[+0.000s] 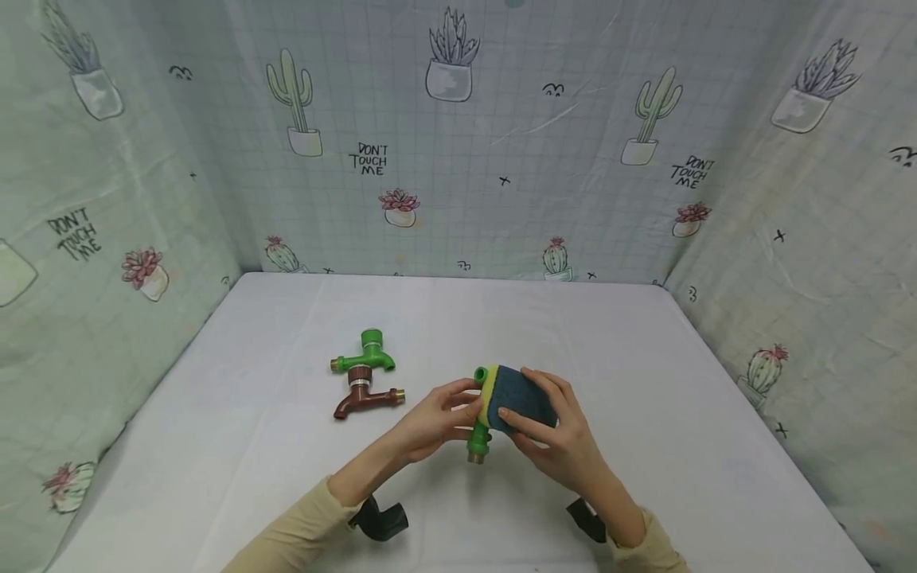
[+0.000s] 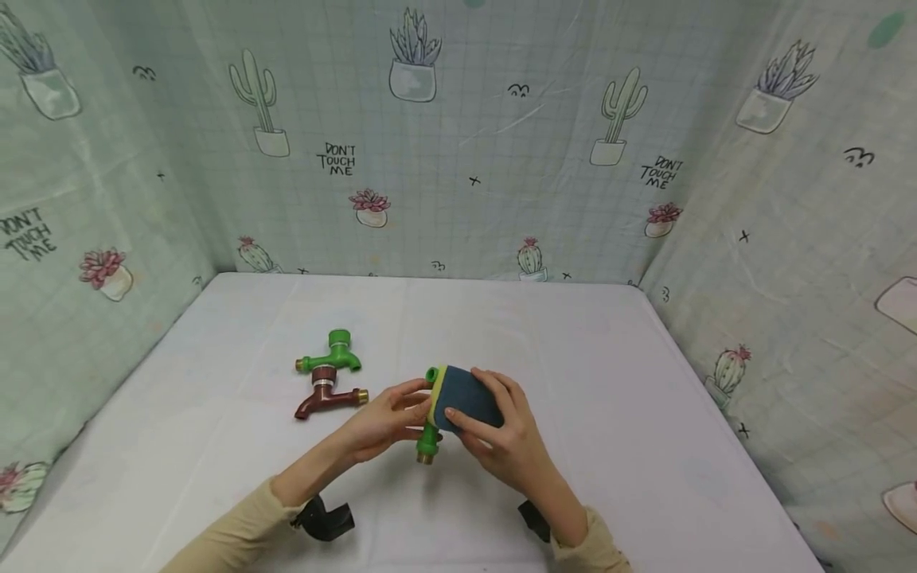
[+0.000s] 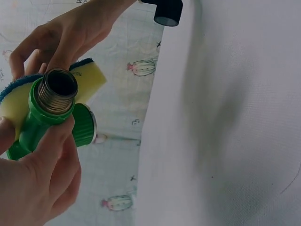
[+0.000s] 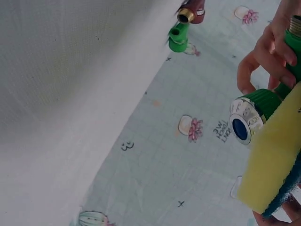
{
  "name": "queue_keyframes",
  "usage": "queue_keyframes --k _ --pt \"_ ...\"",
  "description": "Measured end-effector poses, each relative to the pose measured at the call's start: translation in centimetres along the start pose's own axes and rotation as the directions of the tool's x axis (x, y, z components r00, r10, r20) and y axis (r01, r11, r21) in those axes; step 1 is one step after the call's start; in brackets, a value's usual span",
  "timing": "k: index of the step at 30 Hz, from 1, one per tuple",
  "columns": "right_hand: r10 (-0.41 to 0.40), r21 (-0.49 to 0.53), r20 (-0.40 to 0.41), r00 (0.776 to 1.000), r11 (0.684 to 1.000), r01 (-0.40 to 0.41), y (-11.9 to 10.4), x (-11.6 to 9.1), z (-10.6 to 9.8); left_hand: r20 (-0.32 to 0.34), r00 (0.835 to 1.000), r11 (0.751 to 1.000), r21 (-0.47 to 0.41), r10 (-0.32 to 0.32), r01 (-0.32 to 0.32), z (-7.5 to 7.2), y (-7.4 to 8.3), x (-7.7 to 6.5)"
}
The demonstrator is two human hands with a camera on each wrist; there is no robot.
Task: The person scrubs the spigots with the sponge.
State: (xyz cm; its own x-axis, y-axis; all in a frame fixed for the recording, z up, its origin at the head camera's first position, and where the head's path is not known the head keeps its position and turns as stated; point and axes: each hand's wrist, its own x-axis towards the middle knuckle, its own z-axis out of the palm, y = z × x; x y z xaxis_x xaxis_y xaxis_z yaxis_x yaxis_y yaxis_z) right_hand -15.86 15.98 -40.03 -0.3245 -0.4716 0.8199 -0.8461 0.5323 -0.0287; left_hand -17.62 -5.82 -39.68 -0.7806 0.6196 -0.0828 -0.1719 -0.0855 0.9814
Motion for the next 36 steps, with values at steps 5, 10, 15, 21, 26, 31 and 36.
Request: queue_keyframes --k 5,10,15,21,26,31,36 --pt "0.065 0.0 -0.005 0.998 0.998 -0.065 0.3 -0.1 0.0 0.007 1.0 0.999 0.037 0.001 -0.001 0.0 -0.3 -0.1" --pt "0.123 0.007 0.005 0.992 0.992 -0.123 0.7 -0.3 0.2 -0.033 0.999 0.997 0.079 0.025 -0.023 0.2 -0.5 -0.2" --pt "0.214 -0.009 0.006 0.977 0.977 -0.214 1.4 -0.8 0.4 -0.088 0.996 0.999 0.04 0.025 -0.022 0.6 -0.5 -0.1" --pt "0.242 0.01 -0.004 0.97 0.97 -0.242 1.4 -1.2 0.3 -0.109 0.994 1.0 -0.011 0.023 -0.024 1.2 -0.5 -0.1" --pt "0.248 0.056 0.003 0.969 0.967 -0.248 0.8 -0.9 0.2 -0.135 0.99 0.999 -0.035 0.031 -0.036 1.1 -0.4 0.2" --pt "0.154 0.054 -0.001 0.988 0.987 -0.154 -0.2 -0.4 0.6 -0.154 0.988 0.995 -0.09 0.029 -0.044 0.6 -0.2 0.4" --pt "0.095 0.072 0.044 0.994 0.993 -0.098 -0.4 -0.1 0.4 -0.104 0.994 0.977 -0.214 -0.018 -0.005 0.2 1.1 0.0"
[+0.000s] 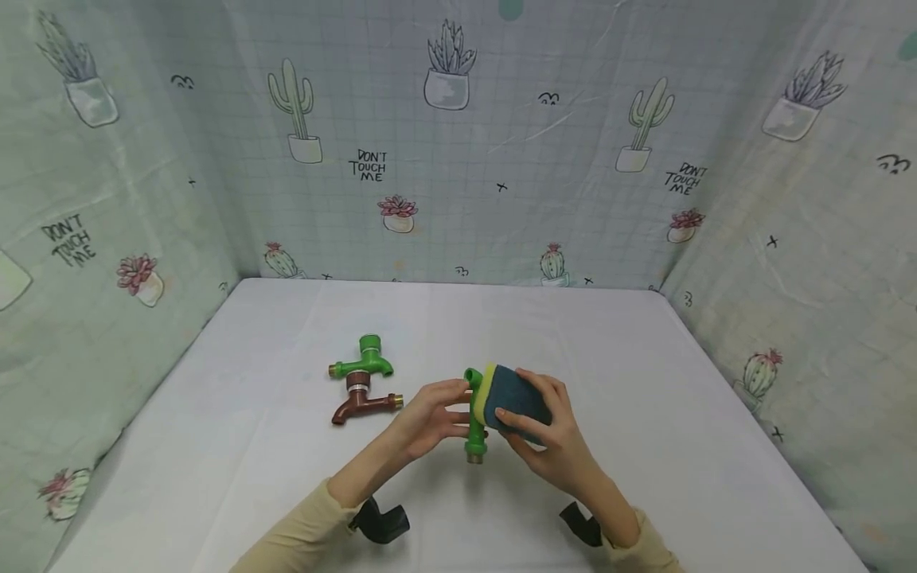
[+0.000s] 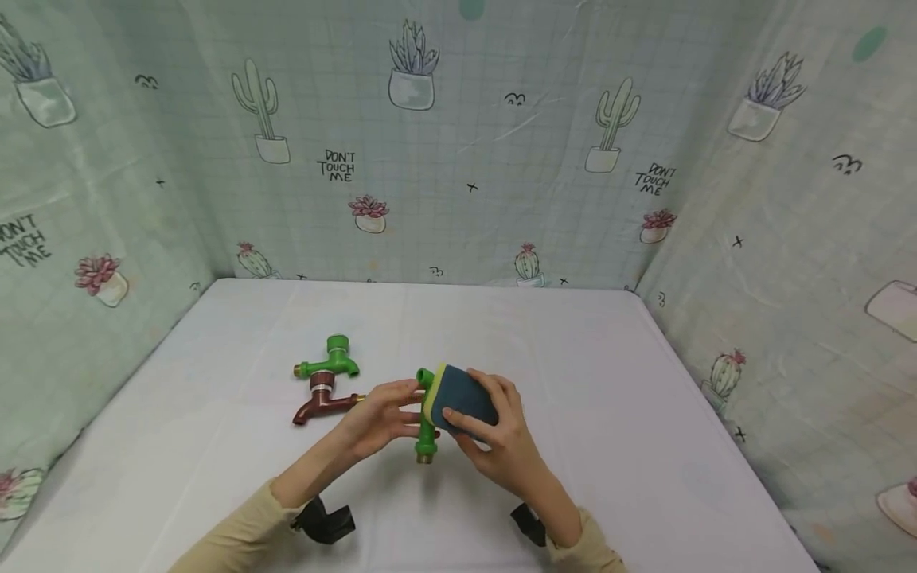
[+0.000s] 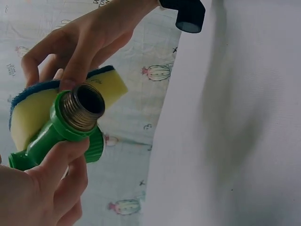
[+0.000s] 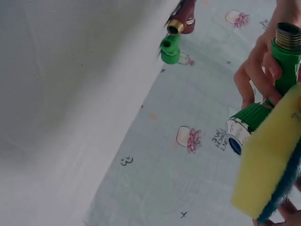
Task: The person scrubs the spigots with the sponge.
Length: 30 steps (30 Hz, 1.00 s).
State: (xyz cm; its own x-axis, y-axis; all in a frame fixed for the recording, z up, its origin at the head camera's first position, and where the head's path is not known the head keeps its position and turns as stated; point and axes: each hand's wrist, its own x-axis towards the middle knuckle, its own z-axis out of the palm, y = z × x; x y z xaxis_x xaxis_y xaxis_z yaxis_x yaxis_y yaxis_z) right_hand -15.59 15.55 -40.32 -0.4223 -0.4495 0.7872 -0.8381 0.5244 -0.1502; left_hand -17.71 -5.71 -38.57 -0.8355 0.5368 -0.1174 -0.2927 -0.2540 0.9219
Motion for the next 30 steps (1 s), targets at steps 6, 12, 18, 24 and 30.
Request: queue_keyframes --k 6,12,18,24,30 --pt "-0.105 0.013 0.094 0.99 0.994 0.104 -0.7 -0.1 0.0 -0.038 0.999 1.0 0.027 0.009 -0.008 0.1 0.4 0.1" --pt "-0.132 -0.032 0.136 0.982 0.99 0.137 -0.9 -0.1 -0.8 -0.066 0.998 0.999 0.051 0.001 0.003 0.3 0.0 0.2" --pt "-0.099 -0.091 0.114 0.989 0.99 0.11 -0.2 0.0 -1.3 -0.068 0.998 0.998 0.063 0.01 -0.006 0.3 0.0 0.1" --pt "-0.106 -0.168 0.088 0.99 0.979 0.12 0.4 0.1 -1.5 -0.079 0.997 0.999 0.043 0.011 -0.008 0.1 -0.1 -0.1" --pt "-0.126 -0.208 0.054 0.991 0.969 0.135 0.6 0.3 -1.6 -0.113 0.993 1.0 0.012 0.016 -0.015 0.2 -0.1 -0.4"
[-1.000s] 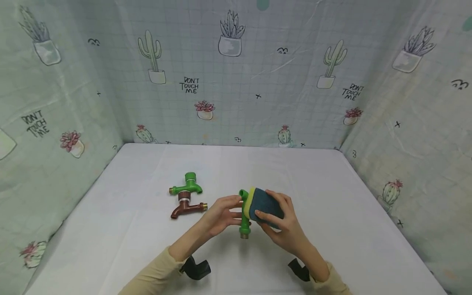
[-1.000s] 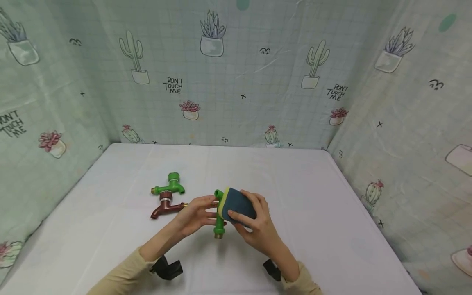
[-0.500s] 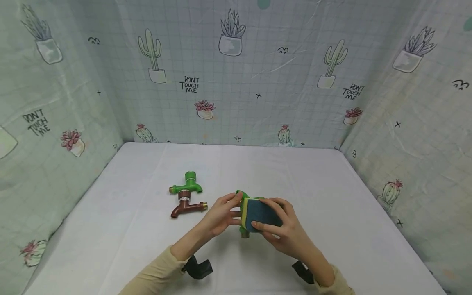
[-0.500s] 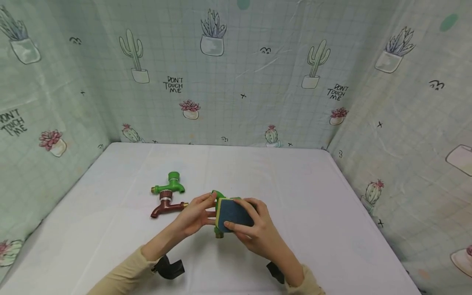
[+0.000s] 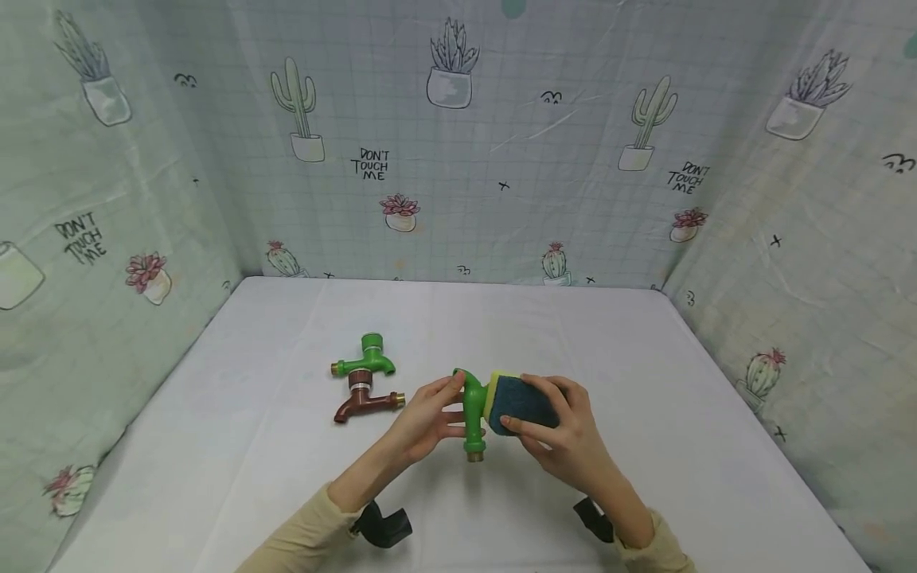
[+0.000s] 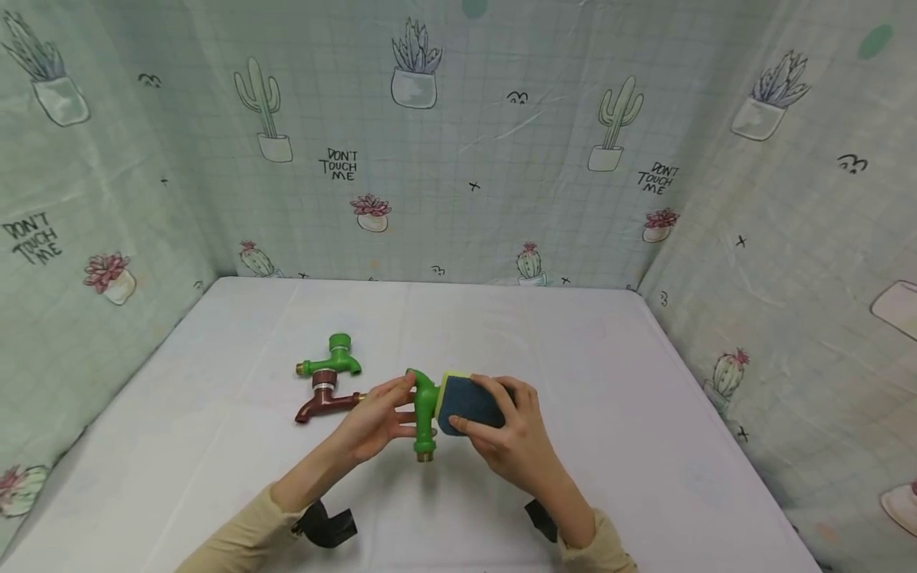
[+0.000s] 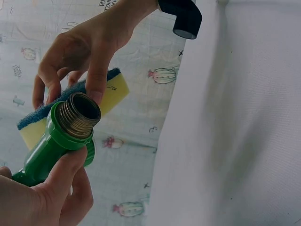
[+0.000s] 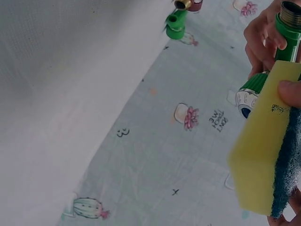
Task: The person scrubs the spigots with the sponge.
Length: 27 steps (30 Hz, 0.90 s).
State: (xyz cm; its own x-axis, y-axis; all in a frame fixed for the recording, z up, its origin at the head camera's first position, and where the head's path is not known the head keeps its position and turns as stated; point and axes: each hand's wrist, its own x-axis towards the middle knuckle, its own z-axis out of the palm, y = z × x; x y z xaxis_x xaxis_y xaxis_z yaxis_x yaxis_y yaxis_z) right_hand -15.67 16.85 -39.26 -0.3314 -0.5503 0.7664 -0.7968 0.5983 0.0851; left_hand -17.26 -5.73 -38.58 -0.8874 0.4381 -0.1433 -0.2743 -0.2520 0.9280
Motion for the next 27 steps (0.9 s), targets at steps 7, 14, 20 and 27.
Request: queue_keyframes --k 7,14,20,27 --pt "0.009 0.0 -0.036 0.999 1.0 -0.009 0.8 0.0 -0.3 -0.05 0.999 1.0 0.003 0.01 -0.01 0.2 0.3 -0.4" --pt "0.0 0.004 -0.042 0.999 1.0 0.0 1.1 -0.2 -0.6 -0.063 0.998 1.0 0.003 -0.011 0.011 0.1 0.6 -0.7" --pt "-0.044 0.01 -0.058 0.997 0.999 0.045 0.7 0.3 -0.3 -0.095 0.995 1.0 -0.005 -0.02 0.02 0.3 0.5 -0.7" --pt "-0.131 -0.007 -0.093 0.987 0.991 0.131 0.0 0.9 0.5 -0.102 0.995 0.998 0.065 0.015 -0.009 1.0 0.7 -0.7"
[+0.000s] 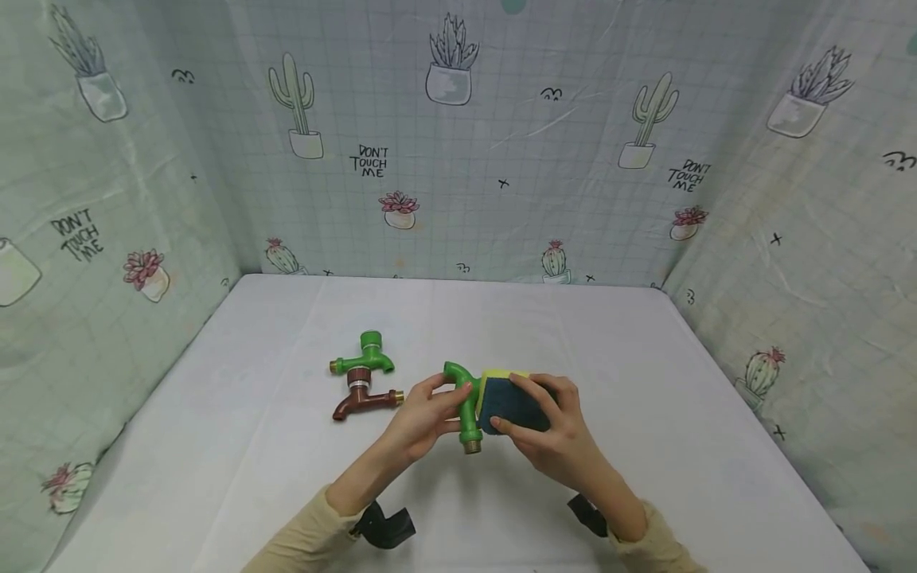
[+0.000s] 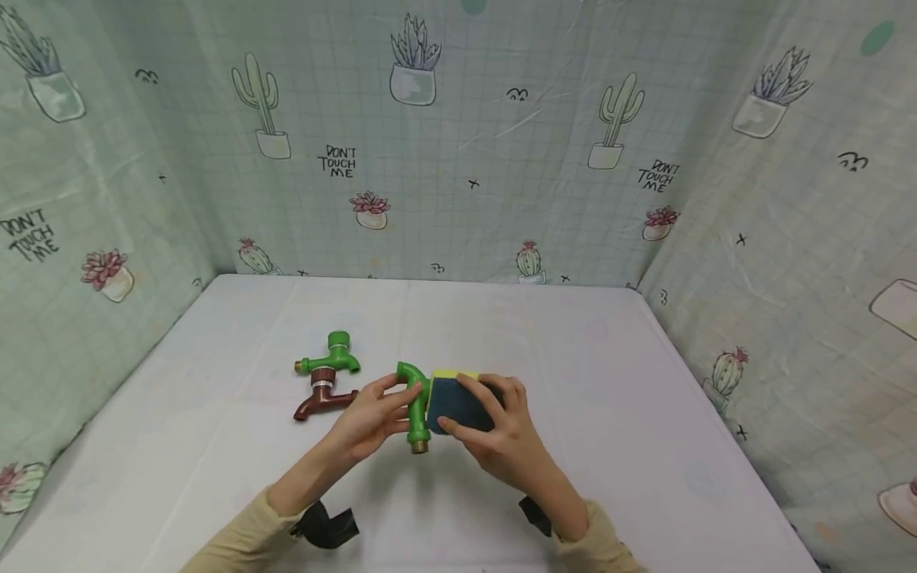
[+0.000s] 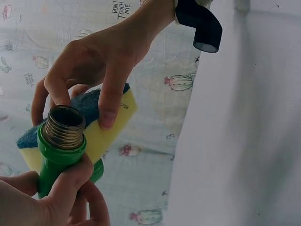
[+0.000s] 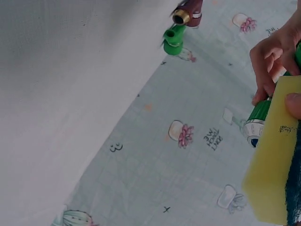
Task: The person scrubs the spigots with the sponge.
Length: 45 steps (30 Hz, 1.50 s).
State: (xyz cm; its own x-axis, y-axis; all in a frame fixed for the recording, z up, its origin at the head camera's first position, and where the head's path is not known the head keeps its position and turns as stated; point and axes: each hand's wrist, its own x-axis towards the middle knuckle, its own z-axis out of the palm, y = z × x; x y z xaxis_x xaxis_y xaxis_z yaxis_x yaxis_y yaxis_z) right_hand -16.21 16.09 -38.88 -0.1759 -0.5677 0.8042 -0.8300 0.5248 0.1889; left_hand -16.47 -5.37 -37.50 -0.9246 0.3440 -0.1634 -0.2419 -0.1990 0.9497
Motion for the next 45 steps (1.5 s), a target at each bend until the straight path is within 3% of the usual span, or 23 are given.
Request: queue_keyframes --k 5,9,16,25,30,34,38,41,43,45 --pt "-0.077 -0.02 0.004 0.997 0.997 0.077 0.2 0.4 0.2 0.015 0.999 0.998 0.052 -0.039 0.038 0.0 0.5 -0.1" --pt "-0.107 -0.067 0.018 0.994 0.992 0.108 0.6 0.2 0.0 0.015 0.996 0.996 0.008 -0.093 0.092 -0.1 0.6 0.0" --pt "-0.122 -0.092 0.025 0.992 0.988 0.124 1.1 -0.3 -0.5 0.029 0.99 0.987 -0.07 -0.142 0.143 -0.3 0.4 0.2" --pt "-0.093 -0.058 -0.052 0.994 0.994 0.09 2.1 -1.3 -0.5 -0.016 0.987 0.983 -0.087 -0.162 0.16 -0.7 0.7 0.0" --pt "-0.055 0.036 -0.075 0.996 0.998 0.058 1.7 -1.4 0.0 -0.025 0.988 0.982 -0.119 -0.15 0.146 -0.7 0.8 -0.1" --pt "0.04 0.145 -0.008 0.999 0.989 -0.039 1.3 -1.5 -0.4 -0.035 0.993 0.99 -0.095 -0.109 0.105 -0.8 0.8 0.0" --pt "0.175 0.304 0.083 0.981 0.933 -0.192 1.0 -1.8 -1.1 -0.064 0.997 0.996 -0.074 -0.047 0.043 -1.1 0.7 0.0" --pt "0.224 0.368 0.157 0.962 0.89 -0.267 0.5 -1.8 -1.3 -0.082 0.997 0.994 -0.107 -0.003 -0.006 -1.2 0.6 0.1" --pt "0.227 0.38 0.198 0.954 0.879 -0.288 0.1 -1.8 -1.2 -0.084 0.996 0.99 -0.133 0.029 -0.04 -1.1 0.5 0.3" --pt "0.217 0.361 0.218 0.951 0.888 -0.286 -0.3 -1.6 -1.0 -0.08 0.995 0.987 -0.143 0.057 -0.068 -1.0 0.4 0.4"
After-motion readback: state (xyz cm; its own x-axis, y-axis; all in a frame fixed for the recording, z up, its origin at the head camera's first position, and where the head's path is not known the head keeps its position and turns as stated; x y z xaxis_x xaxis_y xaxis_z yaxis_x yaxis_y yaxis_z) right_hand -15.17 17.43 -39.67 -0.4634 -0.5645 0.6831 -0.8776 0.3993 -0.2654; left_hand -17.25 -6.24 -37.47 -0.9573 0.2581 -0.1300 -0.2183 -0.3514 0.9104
